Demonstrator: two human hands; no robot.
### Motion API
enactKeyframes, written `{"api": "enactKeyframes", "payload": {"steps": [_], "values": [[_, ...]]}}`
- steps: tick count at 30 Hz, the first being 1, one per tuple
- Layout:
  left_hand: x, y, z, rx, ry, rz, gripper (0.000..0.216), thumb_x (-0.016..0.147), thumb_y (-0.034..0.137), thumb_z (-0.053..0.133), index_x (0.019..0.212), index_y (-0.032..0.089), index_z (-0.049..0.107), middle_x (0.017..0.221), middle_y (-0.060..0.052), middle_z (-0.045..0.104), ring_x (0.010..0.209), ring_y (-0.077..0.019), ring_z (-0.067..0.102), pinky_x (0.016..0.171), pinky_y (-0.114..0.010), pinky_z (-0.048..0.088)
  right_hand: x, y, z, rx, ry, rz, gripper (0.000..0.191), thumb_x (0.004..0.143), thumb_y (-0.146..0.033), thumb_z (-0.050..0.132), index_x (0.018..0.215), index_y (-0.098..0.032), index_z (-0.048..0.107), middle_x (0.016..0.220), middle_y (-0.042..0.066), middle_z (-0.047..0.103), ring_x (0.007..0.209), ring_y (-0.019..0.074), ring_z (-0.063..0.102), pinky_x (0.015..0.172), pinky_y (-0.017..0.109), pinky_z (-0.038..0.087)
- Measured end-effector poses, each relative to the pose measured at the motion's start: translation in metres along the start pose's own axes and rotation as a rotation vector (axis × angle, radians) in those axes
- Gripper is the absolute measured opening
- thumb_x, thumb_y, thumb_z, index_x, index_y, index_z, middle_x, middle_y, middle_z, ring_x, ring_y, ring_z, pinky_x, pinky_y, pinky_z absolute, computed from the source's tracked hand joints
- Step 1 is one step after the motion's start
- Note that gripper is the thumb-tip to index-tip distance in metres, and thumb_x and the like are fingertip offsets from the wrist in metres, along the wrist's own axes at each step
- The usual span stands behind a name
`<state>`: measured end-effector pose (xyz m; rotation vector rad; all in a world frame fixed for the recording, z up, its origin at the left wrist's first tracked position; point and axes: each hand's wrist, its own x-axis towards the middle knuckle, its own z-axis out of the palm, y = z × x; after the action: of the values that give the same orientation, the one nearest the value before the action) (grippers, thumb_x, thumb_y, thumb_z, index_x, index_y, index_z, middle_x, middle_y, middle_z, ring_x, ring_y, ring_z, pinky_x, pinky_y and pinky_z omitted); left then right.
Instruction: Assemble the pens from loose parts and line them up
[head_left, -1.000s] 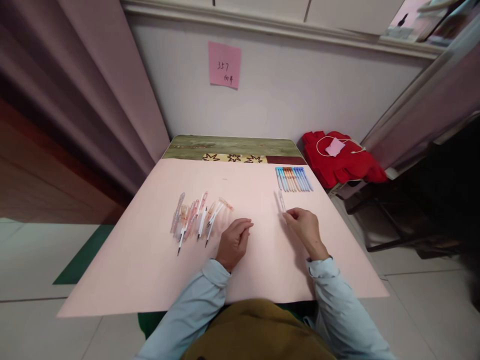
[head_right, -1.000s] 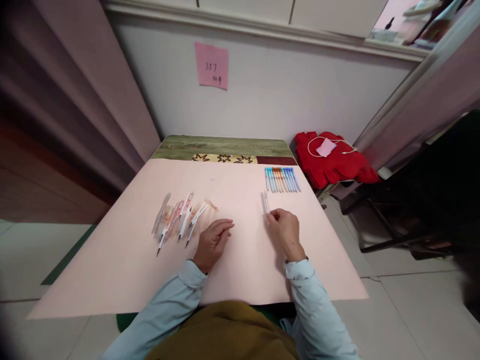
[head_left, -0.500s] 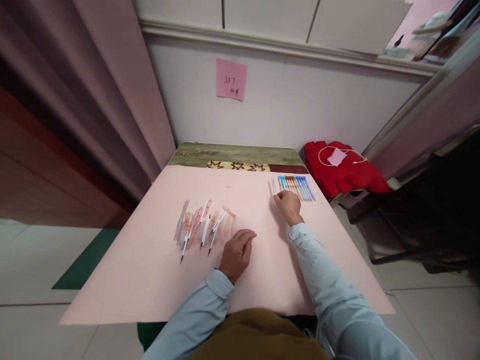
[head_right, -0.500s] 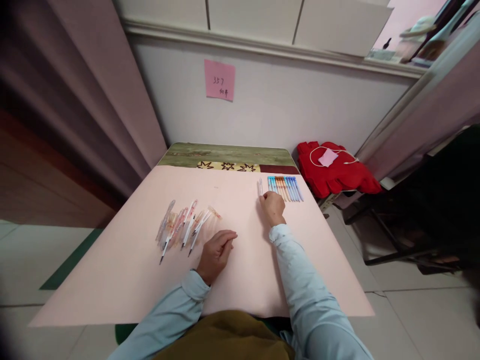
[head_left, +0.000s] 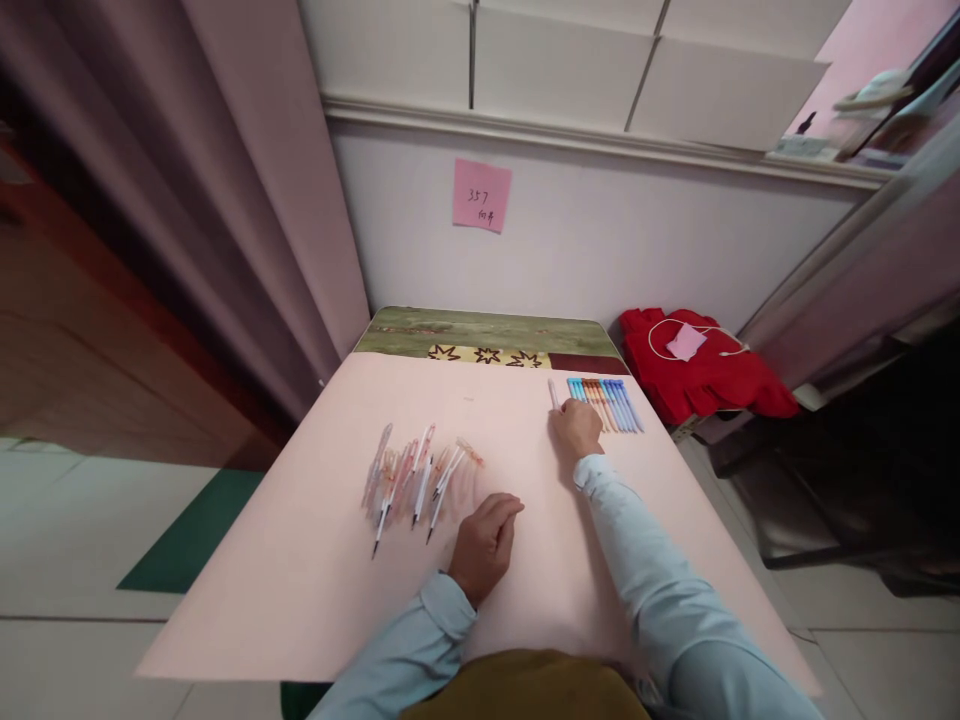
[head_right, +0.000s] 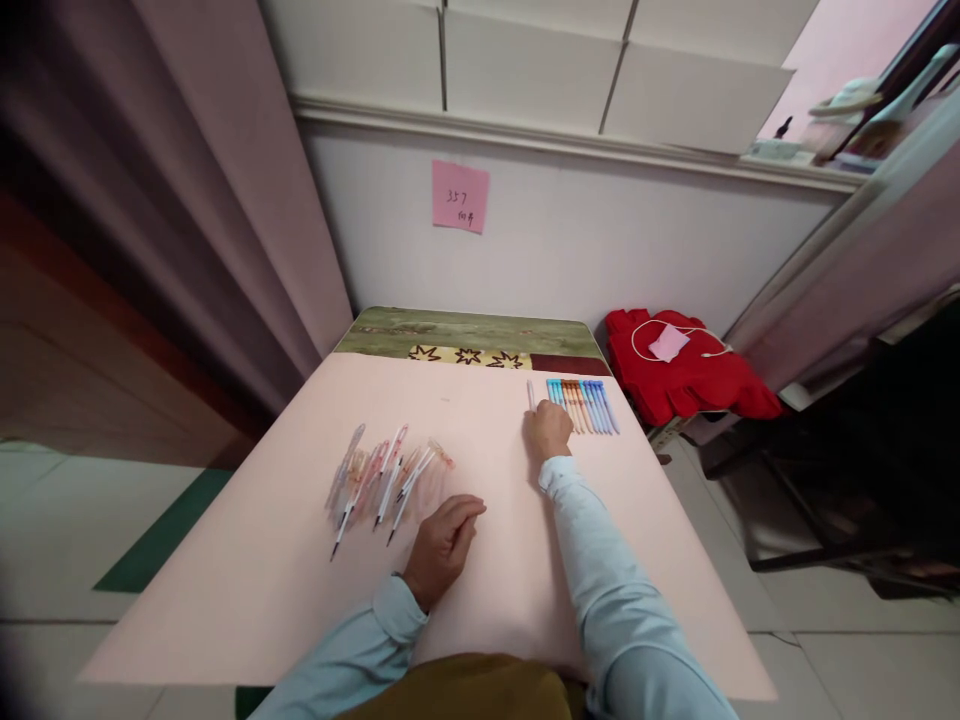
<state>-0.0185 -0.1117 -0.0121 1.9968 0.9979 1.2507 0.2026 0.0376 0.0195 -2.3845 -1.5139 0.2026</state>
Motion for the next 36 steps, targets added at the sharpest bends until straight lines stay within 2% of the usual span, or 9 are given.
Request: {"api": "enactKeyframes", "payload": {"steps": [3, 5, 8, 11, 17, 22, 24, 27, 36], "values": [[0.0, -0.002, -0.001, -0.006, 0.003, -0.01, 0.028, 0.09, 0.012, 0.047, 0.105, 0.022, 0.068, 0.102, -0.009, 0.07, 0.099, -0.0193, 0.066, 0.086, -0.035, 0.056, -0.023, 0.006, 0.0, 0.087, 0.049, 0.003, 0.035, 0.091, -0.043, 0.051, 0.096, -0.017, 0.074, 0.088, 0.013, 0.075, 0.085, 0.024, 0.068, 0.073, 0.03, 0.045], [0.0, -0.004, 0.0, -0.02, 0.012, -0.018, 0.028, 0.09, 0.012, 0.047, 0.105, 0.022, 0.068, 0.102, -0.009, 0.07, 0.1, -0.0194, 0.066, 0.087, -0.036, 0.056, -0.045, 0.009, 0.007, 0.39, 0.098, -0.006, 0.038, 0.09, -0.048, 0.049, 0.085, -0.018, 0.073, 0.077, 0.008, 0.073, 0.073, 0.0212, 0.066, 0.068, 0.028, 0.044], [0.0, -0.002, 0.003, -0.067, 0.036, -0.077, 0.026, 0.09, 0.013, 0.049, 0.106, 0.022, 0.068, 0.103, -0.009, 0.069, 0.097, -0.0192, 0.066, 0.083, -0.034, 0.057, -0.079, 0.006, 0.023, 0.81, 0.01, -0.009, 0.041, 0.086, -0.053, 0.051, 0.077, -0.017, 0.07, 0.066, 0.003, 0.069, 0.059, 0.0172, 0.059, 0.06, 0.026, 0.043], [-0.001, 0.007, 0.001, -0.158, 0.069, -0.209, 0.023, 0.091, 0.017, 0.051, 0.105, 0.022, 0.068, 0.103, -0.008, 0.068, 0.084, -0.0162, 0.067, 0.068, -0.028, 0.058, -0.102, 0.0, 0.037, 0.904, -0.056, -0.023, 0.04, 0.083, -0.053, 0.054, 0.076, -0.017, 0.069, 0.062, 0.001, 0.065, 0.055, 0.0156, 0.054, 0.056, 0.025, 0.041], [-0.006, 0.021, -0.045, -0.172, 0.28, -0.418, 0.018, 0.088, 0.027, 0.059, 0.1, 0.02, 0.07, 0.091, -0.004, 0.068, 0.064, -0.0111, 0.063, 0.059, -0.023, 0.054, -0.11, 0.0, 0.035, 0.658, 0.002, -0.181, 0.038, 0.089, -0.047, 0.049, 0.077, -0.018, 0.071, 0.061, 0.001, 0.064, 0.058, 0.0164, 0.054, 0.059, 0.026, 0.039], [-0.02, 0.022, -0.093, -0.057, 0.455, -0.544, 0.021, 0.084, 0.033, 0.065, 0.097, 0.018, 0.071, 0.073, -0.001, 0.067, 0.062, -0.0125, 0.063, 0.061, -0.023, 0.053, -0.053, 0.003, 0.008, 0.281, 0.115, -0.147, 0.032, 0.092, -0.04, 0.05, 0.103, -0.018, 0.071, 0.089, 0.008, 0.074, 0.077, 0.0206, 0.064, 0.069, 0.028, 0.041], [-0.024, 0.025, -0.1, -0.033, 0.468, -0.573, 0.023, 0.084, 0.035, 0.065, 0.098, 0.018, 0.071, 0.07, -0.001, 0.067, 0.062, -0.013, 0.062, 0.062, -0.024, 0.053, -0.024, 0.002, 0.001, 0.099, 0.104, -0.095, 0.036, 0.089, -0.039, 0.057, 0.111, -0.013, 0.068, 0.099, 0.015, 0.073, 0.089, 0.0247, 0.066, 0.074, 0.03, 0.043], [-0.023, 0.029, -0.1, -0.04, 0.44, -0.576, 0.024, 0.084, 0.036, 0.064, 0.097, 0.017, 0.071, 0.071, -0.001, 0.067, 0.061, -0.0133, 0.062, 0.061, -0.025, 0.053, 0.002, -0.002, 0.003, -0.045, -0.019, -0.079, 0.034, 0.088, -0.036, 0.058, 0.106, -0.01, 0.071, 0.1, 0.02, 0.072, 0.095, 0.0273, 0.067, 0.077, 0.031, 0.045], [-0.02, 0.023, -0.11, -0.029, 0.431, -0.595, 0.027, 0.084, 0.039, 0.063, 0.097, 0.017, 0.07, 0.07, -0.001, 0.068, 0.063, -0.0139, 0.063, 0.063, -0.026, 0.054, 0.0, -0.009, 0.023, -0.076, -0.018, -0.056, 0.033, 0.09, -0.028, 0.051, 0.102, -0.006, 0.072, 0.096, 0.023, 0.071, 0.095, 0.0302, 0.069, 0.078, 0.033, 0.048]]}}
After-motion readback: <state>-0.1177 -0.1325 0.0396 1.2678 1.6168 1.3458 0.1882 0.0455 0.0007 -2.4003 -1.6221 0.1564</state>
